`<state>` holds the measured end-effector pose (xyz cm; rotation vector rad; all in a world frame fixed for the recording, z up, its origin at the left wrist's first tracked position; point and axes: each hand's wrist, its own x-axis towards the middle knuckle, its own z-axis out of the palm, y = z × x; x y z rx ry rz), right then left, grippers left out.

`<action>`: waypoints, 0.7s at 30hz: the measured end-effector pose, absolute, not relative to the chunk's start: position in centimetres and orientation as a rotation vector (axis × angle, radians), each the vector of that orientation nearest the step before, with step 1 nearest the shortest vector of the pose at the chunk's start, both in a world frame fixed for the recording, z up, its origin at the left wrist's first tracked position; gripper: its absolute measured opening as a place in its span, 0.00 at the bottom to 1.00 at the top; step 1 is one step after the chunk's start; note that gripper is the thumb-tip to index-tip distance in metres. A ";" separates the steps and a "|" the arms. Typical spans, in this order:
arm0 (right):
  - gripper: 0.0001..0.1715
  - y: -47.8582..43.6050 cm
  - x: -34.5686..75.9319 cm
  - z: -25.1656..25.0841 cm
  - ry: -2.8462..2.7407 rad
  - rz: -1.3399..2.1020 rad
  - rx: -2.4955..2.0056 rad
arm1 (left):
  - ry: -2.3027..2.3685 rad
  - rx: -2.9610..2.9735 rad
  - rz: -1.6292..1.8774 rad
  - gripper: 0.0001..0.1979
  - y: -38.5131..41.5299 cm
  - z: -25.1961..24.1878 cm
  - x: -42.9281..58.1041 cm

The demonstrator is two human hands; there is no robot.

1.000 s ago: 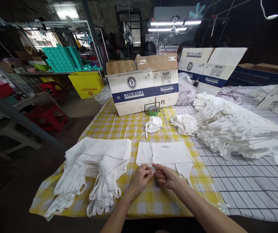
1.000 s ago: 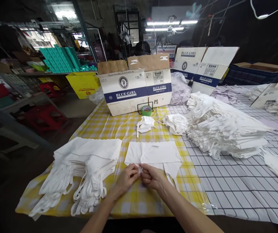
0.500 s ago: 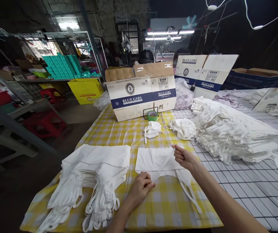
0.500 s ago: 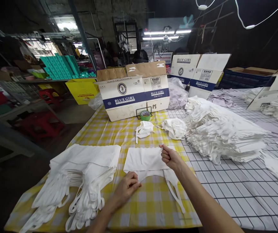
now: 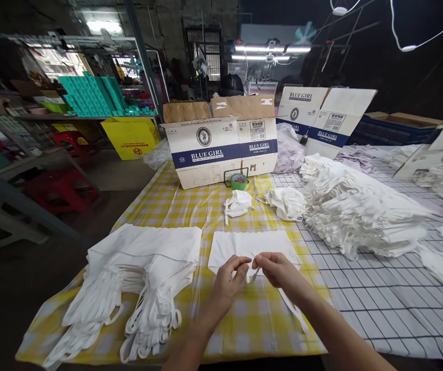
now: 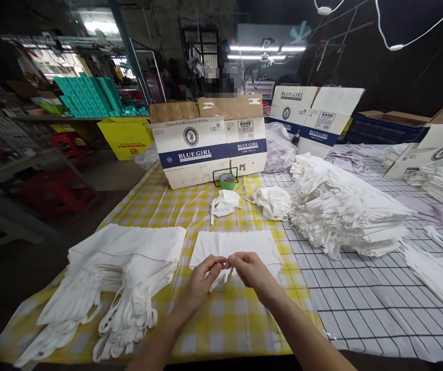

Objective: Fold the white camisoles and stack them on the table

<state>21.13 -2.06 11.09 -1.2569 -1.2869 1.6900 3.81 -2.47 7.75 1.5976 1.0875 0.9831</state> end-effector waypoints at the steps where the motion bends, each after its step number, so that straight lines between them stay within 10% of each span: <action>1: 0.19 -2.7 20.7 11.4 -1.364 1.648 -1.290 | 1.073 1.528 1.004 0.15 -2.6 8.3 4.3; 21: 0.17 -5.6 19.3 5.0 -2.297 0.339 -1.024 | 0.994 0.769 0.883 0.13 -6.0 6.1 3.9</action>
